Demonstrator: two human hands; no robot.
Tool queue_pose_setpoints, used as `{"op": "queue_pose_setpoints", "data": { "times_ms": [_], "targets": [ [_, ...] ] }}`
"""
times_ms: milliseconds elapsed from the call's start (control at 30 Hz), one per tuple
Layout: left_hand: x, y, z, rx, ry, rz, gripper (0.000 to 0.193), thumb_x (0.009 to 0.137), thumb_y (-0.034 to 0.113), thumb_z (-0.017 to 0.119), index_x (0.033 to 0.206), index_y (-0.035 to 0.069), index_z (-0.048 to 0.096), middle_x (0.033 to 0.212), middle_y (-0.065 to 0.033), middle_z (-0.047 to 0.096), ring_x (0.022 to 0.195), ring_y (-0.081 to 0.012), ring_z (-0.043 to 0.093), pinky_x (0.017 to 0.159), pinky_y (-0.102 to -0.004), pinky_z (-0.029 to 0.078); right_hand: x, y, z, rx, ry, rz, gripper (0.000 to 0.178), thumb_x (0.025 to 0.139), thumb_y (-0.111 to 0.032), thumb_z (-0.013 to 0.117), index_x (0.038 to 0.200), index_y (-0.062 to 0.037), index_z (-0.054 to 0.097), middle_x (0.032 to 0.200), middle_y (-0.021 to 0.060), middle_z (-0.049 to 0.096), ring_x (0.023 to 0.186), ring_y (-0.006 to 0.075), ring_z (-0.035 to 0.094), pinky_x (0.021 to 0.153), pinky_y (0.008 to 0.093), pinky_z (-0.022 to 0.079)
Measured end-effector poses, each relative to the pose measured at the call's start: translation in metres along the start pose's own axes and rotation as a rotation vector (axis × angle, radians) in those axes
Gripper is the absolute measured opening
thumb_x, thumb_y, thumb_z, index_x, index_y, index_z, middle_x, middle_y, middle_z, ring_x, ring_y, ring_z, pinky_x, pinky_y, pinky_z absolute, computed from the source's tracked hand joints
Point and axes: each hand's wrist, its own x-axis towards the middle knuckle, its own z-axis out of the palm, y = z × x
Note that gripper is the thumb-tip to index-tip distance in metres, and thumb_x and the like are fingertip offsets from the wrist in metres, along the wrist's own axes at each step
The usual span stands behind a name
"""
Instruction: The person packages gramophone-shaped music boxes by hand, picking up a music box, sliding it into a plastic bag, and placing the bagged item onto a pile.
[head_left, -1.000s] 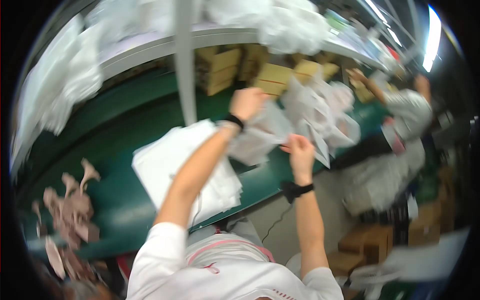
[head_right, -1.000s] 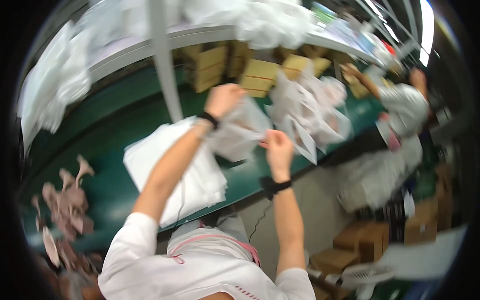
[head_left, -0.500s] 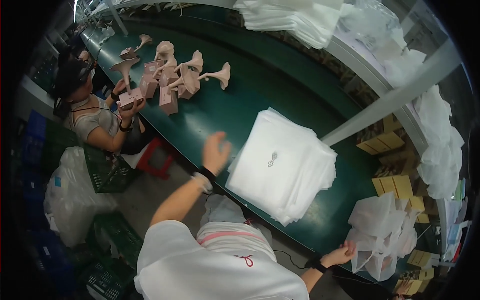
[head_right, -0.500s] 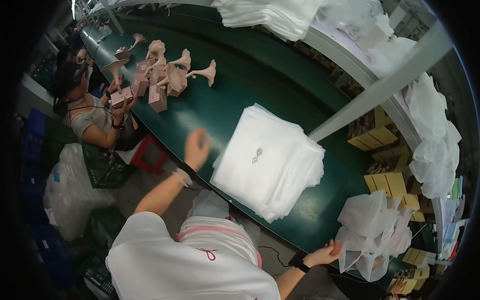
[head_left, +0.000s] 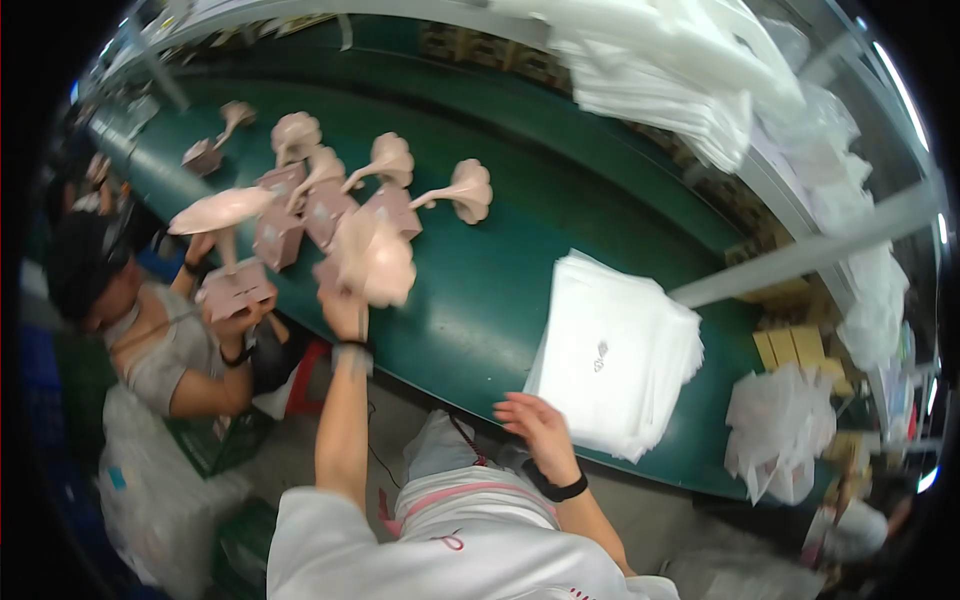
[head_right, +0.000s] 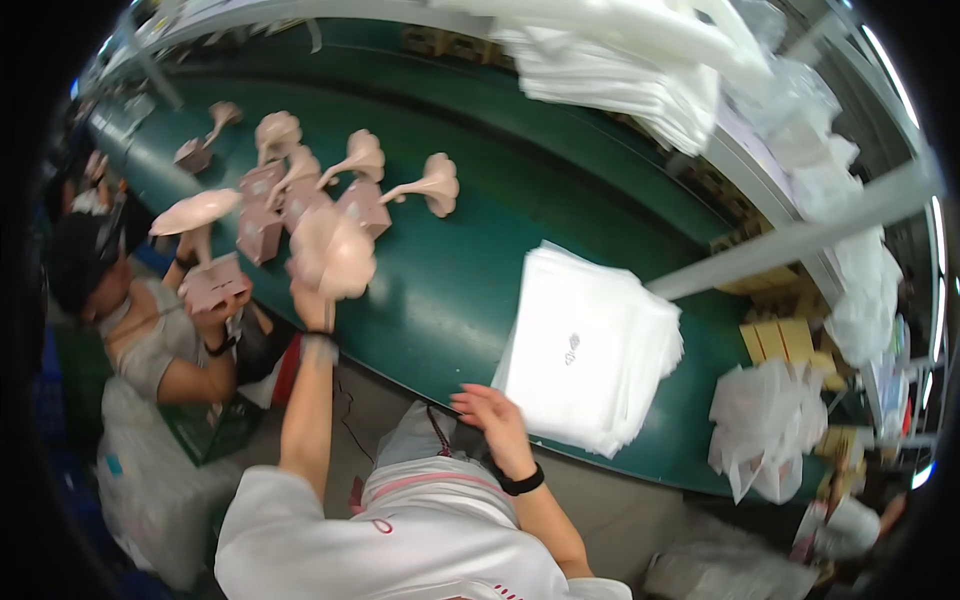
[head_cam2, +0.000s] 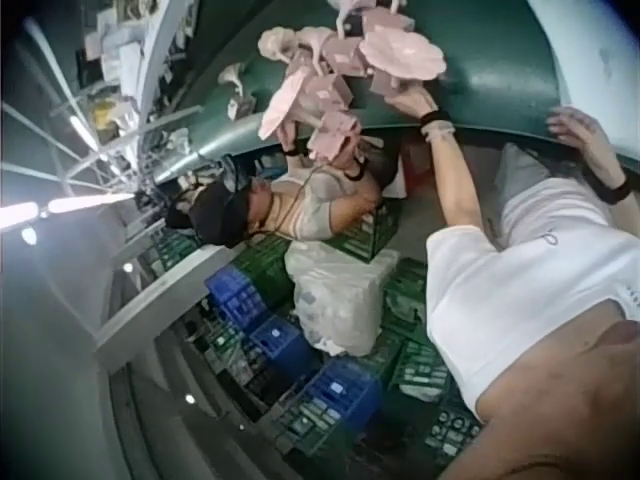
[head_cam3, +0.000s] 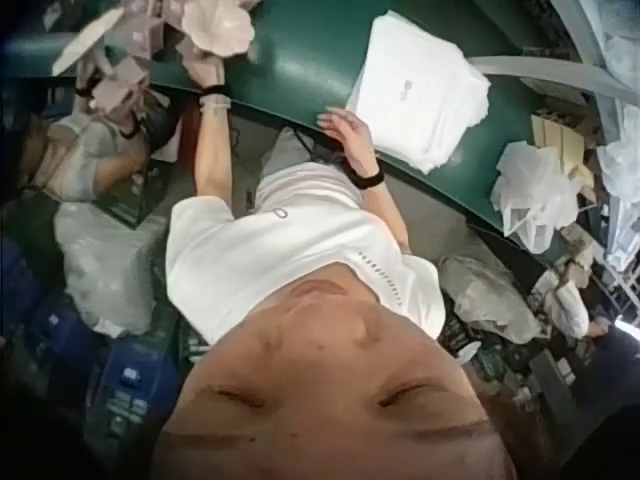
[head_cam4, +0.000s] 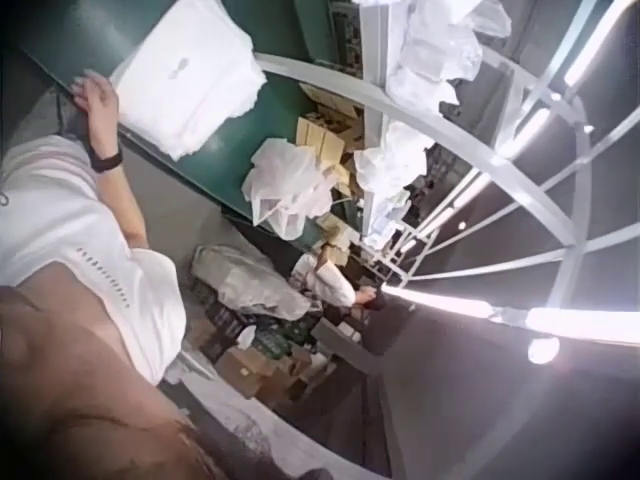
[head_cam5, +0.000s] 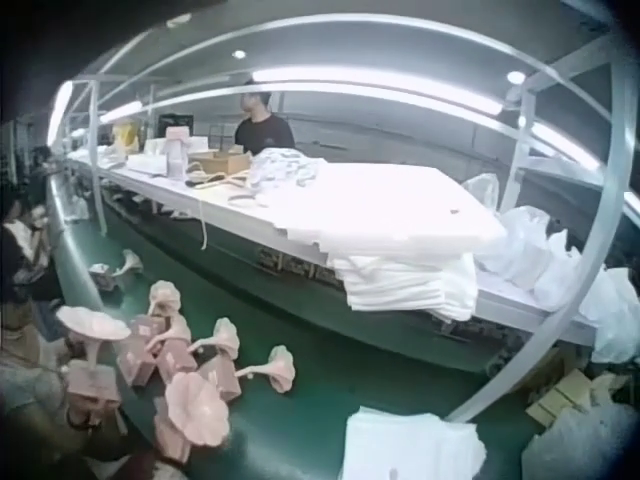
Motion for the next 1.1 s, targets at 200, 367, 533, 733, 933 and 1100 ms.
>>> {"op": "queue_pose_setpoints", "data": {
  "times_ms": [200,367,533,733,933,1100],
  "targets": [
    [-0.167,0.131,-0.045,-1.439,0.012,-0.563,0.023,0.085,0.007,0.057,0.102,0.002,0.043,0.09,-0.0098,0.053,0.069,-0.0219,0.055,0.054,-0.0335,0.047,-0.038,-0.031,0.058,0.943,-0.643,0.201,0.055,0.091,-0.021,0.055,0.137,-0.0032,0.031,0.129,0.015,0.048,0.113,0.0239,0.052,0.094,0.0354,0.044],
    [-0.233,0.156,0.025,-1.204,-0.513,0.159,0.04,0.078,0.016,0.066,0.107,0.002,0.043,0.101,-0.0157,0.051,0.084,-0.0281,0.054,0.07,-0.0389,0.045,-0.078,-0.021,0.01,0.689,0.132,-0.243,0.053,0.086,-0.013,0.061,0.131,-0.0006,0.037,0.124,0.0151,0.051,0.111,0.0245,0.053,0.095,0.0359,0.044],
    [-0.298,0.178,0.047,-0.483,-0.672,1.032,0.043,0.071,0.025,0.071,0.103,0.004,0.051,0.096,-0.0171,0.05,0.097,-0.0327,0.048,0.083,-0.0415,0.037,-0.17,0.035,-0.075,0.16,0.851,-0.609,0.028,0.078,0.001,0.066,0.105,0.005,0.059,0.102,0.0108,0.063,0.091,0.0172,0.061,0.083,0.0303,0.048],
    [-0.347,0.188,0.071,0.016,-0.78,1.244,0.033,0.072,0.019,0.065,0.099,0.005,0.053,0.095,-0.0149,0.051,0.095,-0.0298,0.047,0.081,-0.0381,0.038,-0.26,0.11,-0.124,0.175,1.258,-0.532,0.034,0.08,-0.001,0.064,0.112,0.0058,0.054,0.108,0.0116,0.061,0.096,0.0203,0.06,0.085,0.0323,0.048],
    [-0.355,0.172,0.086,0.075,-0.703,1.386,0.021,0.071,0.016,0.064,0.087,0.003,0.059,0.09,-0.012,0.056,0.089,-0.0288,0.053,0.075,-0.0378,0.041,-0.279,0.143,-0.138,0.445,1.364,-0.519,0.033,0.081,-0.002,0.064,0.111,0.007,0.054,0.108,0.0118,0.06,0.095,0.0214,0.06,0.085,0.0326,0.048],
    [-0.333,0.196,0.096,-0.056,-0.986,0.929,0.019,0.07,0.021,0.069,0.066,0.004,0.062,0.067,-0.0093,0.062,0.066,-0.0263,0.059,0.063,-0.0364,0.048,-0.284,0.148,-0.154,0.443,1.151,-0.433,0.036,0.079,-0.004,0.065,0.112,0.0072,0.054,0.108,0.0121,0.06,0.096,0.0209,0.06,0.084,0.0323,0.048]
  ]
}}
